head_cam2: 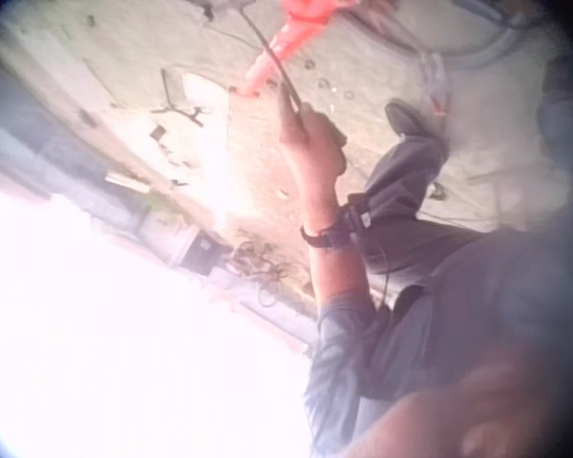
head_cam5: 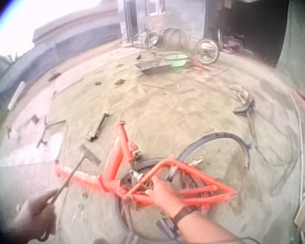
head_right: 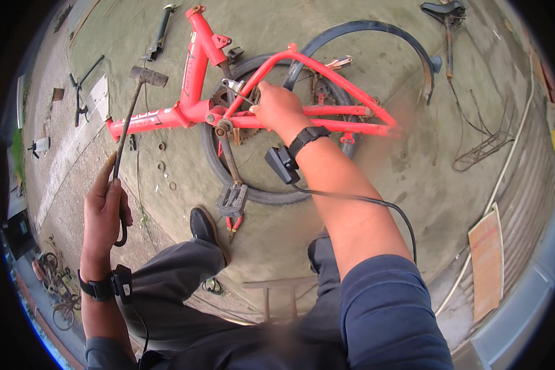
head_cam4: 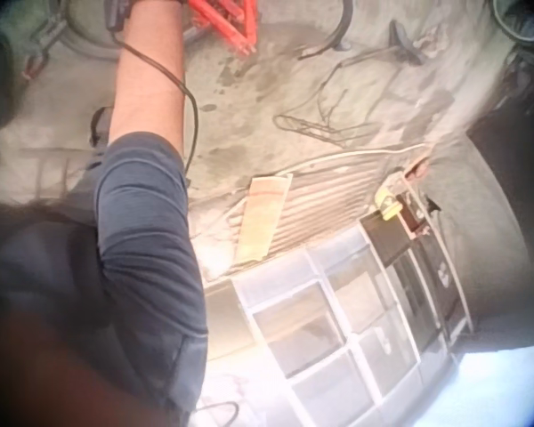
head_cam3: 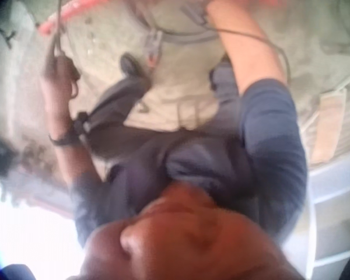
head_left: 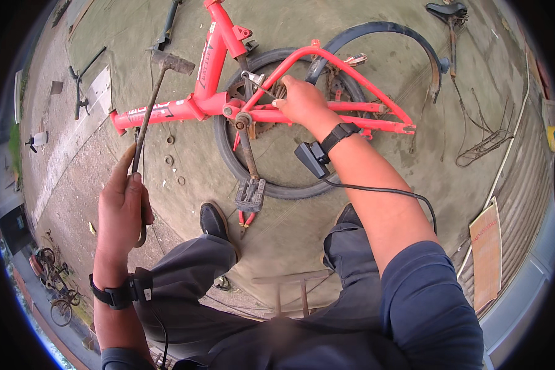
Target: The person cleans the bottom bracket area of a red bicycle frame using a wire brush and a metal rod. They then lift the frame to inspect the bottom bracket shell and surrounding areas.
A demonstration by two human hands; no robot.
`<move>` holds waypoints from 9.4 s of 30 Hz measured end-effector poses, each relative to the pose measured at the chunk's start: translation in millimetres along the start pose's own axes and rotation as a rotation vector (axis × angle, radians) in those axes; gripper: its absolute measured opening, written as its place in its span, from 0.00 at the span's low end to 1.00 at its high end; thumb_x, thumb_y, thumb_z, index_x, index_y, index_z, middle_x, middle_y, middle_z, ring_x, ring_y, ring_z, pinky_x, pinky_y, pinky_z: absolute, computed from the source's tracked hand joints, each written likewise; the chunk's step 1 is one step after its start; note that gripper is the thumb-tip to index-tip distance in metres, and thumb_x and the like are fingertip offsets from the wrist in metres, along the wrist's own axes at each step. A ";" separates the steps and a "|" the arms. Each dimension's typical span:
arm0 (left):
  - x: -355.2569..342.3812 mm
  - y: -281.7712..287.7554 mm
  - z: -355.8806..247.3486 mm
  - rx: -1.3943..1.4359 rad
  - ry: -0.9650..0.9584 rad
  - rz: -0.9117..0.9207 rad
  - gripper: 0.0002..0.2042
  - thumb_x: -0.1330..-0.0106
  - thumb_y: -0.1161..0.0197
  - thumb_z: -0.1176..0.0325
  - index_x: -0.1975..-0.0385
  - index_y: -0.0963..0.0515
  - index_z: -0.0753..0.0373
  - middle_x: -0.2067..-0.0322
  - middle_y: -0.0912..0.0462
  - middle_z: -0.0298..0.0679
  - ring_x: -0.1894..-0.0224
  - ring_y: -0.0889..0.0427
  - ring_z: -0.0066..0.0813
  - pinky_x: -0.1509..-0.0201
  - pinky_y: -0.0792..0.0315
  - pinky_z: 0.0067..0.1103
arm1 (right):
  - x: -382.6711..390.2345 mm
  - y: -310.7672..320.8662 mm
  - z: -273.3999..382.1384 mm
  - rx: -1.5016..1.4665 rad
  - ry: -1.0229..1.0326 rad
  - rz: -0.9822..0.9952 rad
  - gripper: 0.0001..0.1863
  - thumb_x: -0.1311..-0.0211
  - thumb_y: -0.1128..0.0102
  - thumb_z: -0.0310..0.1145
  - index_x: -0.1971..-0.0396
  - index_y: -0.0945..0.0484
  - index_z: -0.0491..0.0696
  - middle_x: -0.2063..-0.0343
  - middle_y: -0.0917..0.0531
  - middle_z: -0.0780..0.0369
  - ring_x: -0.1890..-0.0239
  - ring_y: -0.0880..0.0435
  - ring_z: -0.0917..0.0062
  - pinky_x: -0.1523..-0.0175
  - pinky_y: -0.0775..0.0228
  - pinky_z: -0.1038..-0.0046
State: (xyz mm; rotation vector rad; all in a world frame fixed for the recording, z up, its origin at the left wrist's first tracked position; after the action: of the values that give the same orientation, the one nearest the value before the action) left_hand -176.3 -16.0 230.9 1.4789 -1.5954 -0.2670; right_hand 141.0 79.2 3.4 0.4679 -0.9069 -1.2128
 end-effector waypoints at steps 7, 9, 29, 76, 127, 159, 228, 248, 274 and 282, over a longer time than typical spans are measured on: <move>46.3 -8.9 60.5 0.235 0.135 -0.024 0.23 0.18 0.54 0.71 0.26 0.37 0.67 0.79 0.30 0.29 0.83 0.28 0.15 0.80 0.31 0.16 | -9.5 5.6 28.1 0.260 -0.054 0.021 0.18 0.34 0.35 0.49 0.58 0.13 0.50 0.58 0.11 0.58 0.55 0.11 0.60 0.51 0.19 0.58; 50.6 -7.1 62.8 0.239 0.132 -0.019 0.23 0.18 0.53 0.70 0.26 0.37 0.66 0.79 0.30 0.29 0.83 0.28 0.14 0.80 0.31 0.16 | -9.6 0.4 29.4 0.268 -0.063 0.015 0.20 0.33 0.38 0.51 0.58 0.14 0.47 0.60 0.11 0.55 0.56 0.12 0.58 0.51 0.19 0.56; 65.2 5.2 76.4 0.412 0.079 -0.053 0.23 0.17 0.53 0.69 0.26 0.37 0.66 0.80 0.32 0.27 0.84 0.30 0.13 0.79 0.34 0.14 | -38.6 1.9 40.1 0.490 -0.012 0.184 0.12 0.37 0.36 0.40 0.58 0.12 0.53 0.66 0.10 0.59 0.60 0.11 0.62 0.55 0.20 0.58; 65.9 -3.0 72.4 0.378 0.046 -0.076 0.22 0.17 0.53 0.69 0.26 0.36 0.64 0.82 0.31 0.27 0.85 0.32 0.12 0.79 0.35 0.14 | 32.1 29.4 -60.4 -0.971 -0.325 0.162 0.08 0.31 0.36 0.28 0.57 0.22 0.41 0.62 0.12 0.55 0.66 0.09 0.73 0.65 0.17 0.76; 67.2 -9.9 69.5 0.323 0.030 -0.054 0.23 0.18 0.53 0.71 0.26 0.36 0.65 0.82 0.31 0.26 0.85 0.32 0.11 0.80 0.36 0.14 | -2.4 46.9 -28.0 -0.592 -0.225 -0.018 0.19 0.37 0.33 0.25 0.48 0.28 0.39 0.71 0.13 0.54 0.73 0.12 0.75 0.73 0.21 0.75; 66.0 -13.9 71.0 0.321 0.053 0.000 0.24 0.19 0.53 0.71 0.25 0.37 0.65 0.81 0.32 0.26 0.84 0.31 0.12 0.80 0.35 0.14 | -8.6 3.9 -17.7 -0.493 -0.267 0.097 0.07 0.36 0.37 0.26 0.60 0.22 0.41 0.75 0.12 0.59 0.73 0.11 0.75 0.67 0.21 0.71; -32.6 -185.7 72.5 0.212 -0.255 0.226 0.11 0.22 0.42 0.68 0.47 0.25 0.66 0.76 0.20 0.37 0.79 0.19 0.28 0.73 0.23 0.26 | 2.4 -5.0 -34.0 -0.630 -0.263 0.122 0.10 0.28 0.37 0.36 0.63 0.19 0.44 0.72 0.15 0.65 0.77 0.20 0.84 0.73 0.30 0.78; -30.7 -201.0 -5.6 0.700 0.024 0.366 0.23 0.19 0.49 0.66 0.29 0.37 0.71 0.76 0.25 0.34 0.79 0.22 0.21 0.75 0.26 0.22 | 5.2 -17.9 -34.8 -0.625 -0.278 0.090 0.10 0.26 0.40 0.33 0.62 0.19 0.40 0.70 0.13 0.61 0.74 0.14 0.81 0.68 0.22 0.78; -43.7 -199.2 -22.1 0.618 -0.034 0.399 0.21 0.19 0.49 0.67 0.32 0.33 0.70 0.79 0.25 0.33 0.82 0.22 0.22 0.77 0.27 0.23 | 9.2 -29.1 -37.4 -0.660 -0.291 -0.051 0.12 0.29 0.37 0.35 0.66 0.19 0.41 0.76 0.14 0.61 0.77 0.14 0.80 0.71 0.24 0.73; -51.4 -185.8 -28.4 0.587 -0.140 0.399 0.20 0.20 0.49 0.67 0.33 0.31 0.69 0.79 0.26 0.32 0.82 0.23 0.21 0.78 0.27 0.23 | 10.2 -29.3 -38.8 -0.668 -0.285 -0.044 0.12 0.28 0.38 0.35 0.66 0.20 0.40 0.75 0.13 0.60 0.76 0.14 0.80 0.71 0.24 0.74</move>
State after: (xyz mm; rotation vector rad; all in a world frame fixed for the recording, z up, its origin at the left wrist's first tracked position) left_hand -37.0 -7.0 95.0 1.5359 -2.1573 0.3651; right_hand 155.4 54.5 -37.2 -0.2273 -0.6713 -1.5561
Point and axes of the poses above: each hand's wrist, its own x-axis away from the middle knuckle, its own y-axis out of the back of the hand, z = x × y, the point moved 4 cm from there along -x, towards the middle knuckle
